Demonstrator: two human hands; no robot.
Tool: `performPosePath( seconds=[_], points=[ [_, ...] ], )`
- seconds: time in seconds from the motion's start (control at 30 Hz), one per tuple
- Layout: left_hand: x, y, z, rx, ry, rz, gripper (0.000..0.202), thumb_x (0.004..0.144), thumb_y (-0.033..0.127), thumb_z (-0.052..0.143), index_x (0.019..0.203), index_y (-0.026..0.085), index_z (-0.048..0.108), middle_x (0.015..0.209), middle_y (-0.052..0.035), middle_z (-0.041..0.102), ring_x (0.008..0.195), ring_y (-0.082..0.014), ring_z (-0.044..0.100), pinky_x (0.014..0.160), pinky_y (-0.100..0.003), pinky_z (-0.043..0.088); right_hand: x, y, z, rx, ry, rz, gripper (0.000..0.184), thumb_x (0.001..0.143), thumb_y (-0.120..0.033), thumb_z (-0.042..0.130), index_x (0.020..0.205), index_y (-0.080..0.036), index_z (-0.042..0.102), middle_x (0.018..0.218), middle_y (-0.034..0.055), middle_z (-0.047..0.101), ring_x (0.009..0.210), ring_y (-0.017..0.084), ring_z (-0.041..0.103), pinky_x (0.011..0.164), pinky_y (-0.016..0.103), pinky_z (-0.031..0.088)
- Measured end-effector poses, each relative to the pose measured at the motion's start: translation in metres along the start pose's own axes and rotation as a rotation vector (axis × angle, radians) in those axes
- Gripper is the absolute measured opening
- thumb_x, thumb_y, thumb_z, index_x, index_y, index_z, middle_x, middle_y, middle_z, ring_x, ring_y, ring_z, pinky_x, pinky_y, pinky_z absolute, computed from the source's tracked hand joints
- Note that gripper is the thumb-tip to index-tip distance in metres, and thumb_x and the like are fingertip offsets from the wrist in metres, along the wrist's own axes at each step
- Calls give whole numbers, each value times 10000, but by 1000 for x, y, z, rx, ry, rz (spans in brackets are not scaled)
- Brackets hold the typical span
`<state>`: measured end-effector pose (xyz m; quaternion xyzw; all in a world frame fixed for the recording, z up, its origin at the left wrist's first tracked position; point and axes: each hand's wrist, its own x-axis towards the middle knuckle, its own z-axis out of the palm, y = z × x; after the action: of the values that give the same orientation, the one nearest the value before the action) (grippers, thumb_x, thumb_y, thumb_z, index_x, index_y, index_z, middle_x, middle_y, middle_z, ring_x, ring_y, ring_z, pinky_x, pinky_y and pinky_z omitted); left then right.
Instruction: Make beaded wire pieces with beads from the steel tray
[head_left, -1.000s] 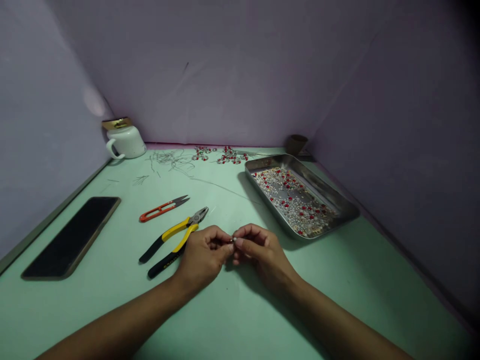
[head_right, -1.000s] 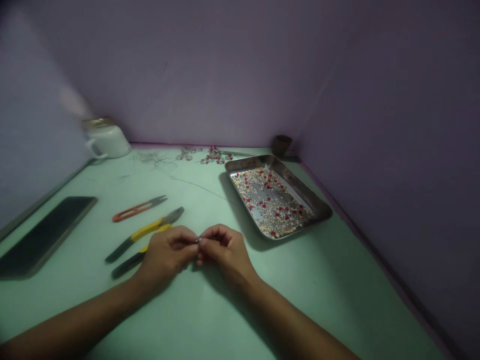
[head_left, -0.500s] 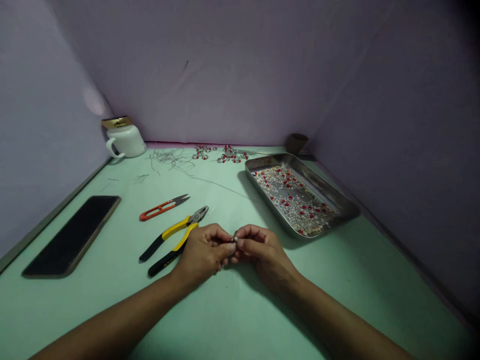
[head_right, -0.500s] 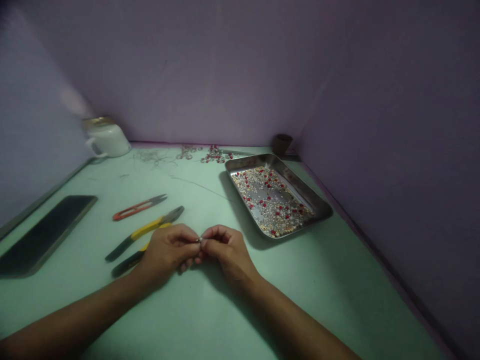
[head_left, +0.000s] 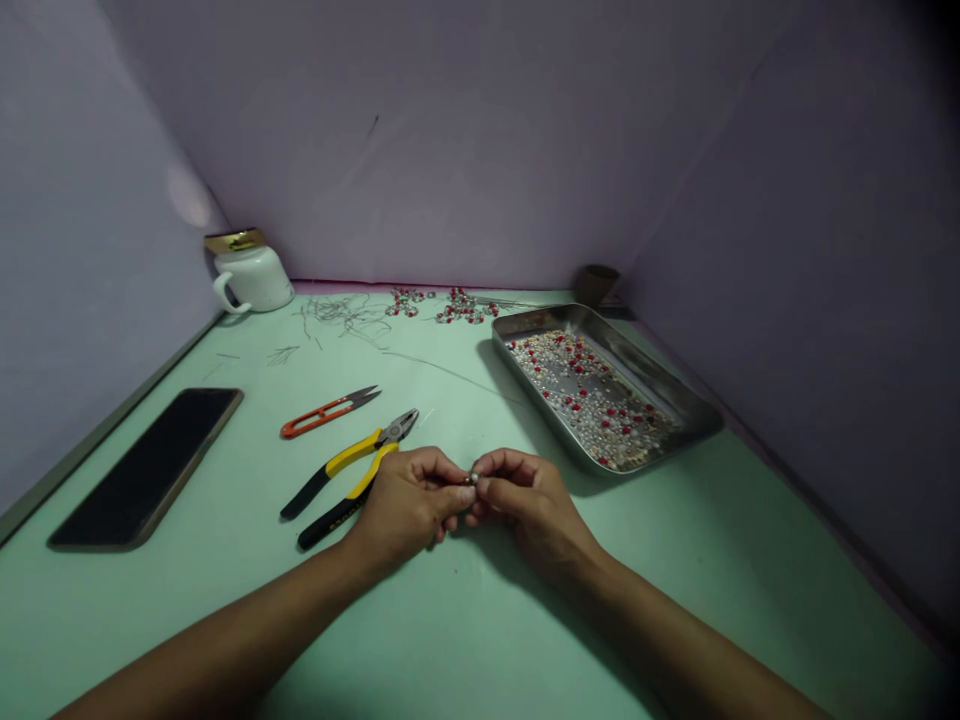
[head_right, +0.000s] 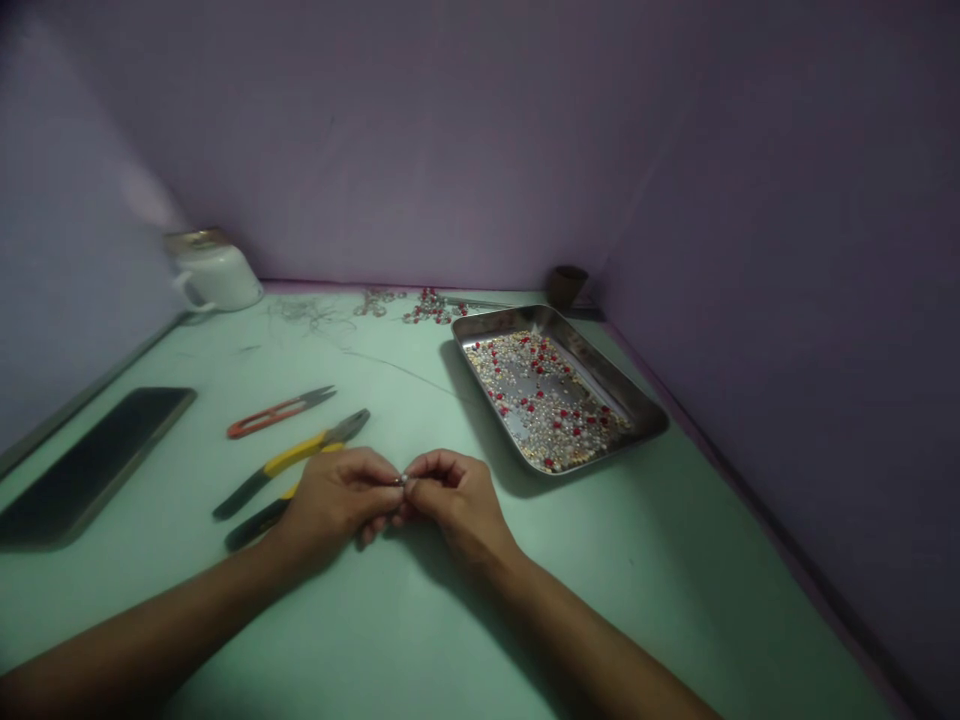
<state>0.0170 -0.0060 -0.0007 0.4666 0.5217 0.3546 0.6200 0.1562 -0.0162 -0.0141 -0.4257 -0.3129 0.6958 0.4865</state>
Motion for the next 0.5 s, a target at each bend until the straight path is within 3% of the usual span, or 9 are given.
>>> performPosePath(
  seconds=[0.5],
  points=[
    [-1, 1, 0, 15, -3, 3, 113, 565, 206, 663, 574, 142, 570, 350, 45, 529, 278, -61, 421, 274, -156, 328, 0, -6, 3, -127, 74, -18, 113, 501, -111, 669, 599, -146, 626, 458, -11, 599, 410, 112, 557, 442, 229, 432]
  ],
)
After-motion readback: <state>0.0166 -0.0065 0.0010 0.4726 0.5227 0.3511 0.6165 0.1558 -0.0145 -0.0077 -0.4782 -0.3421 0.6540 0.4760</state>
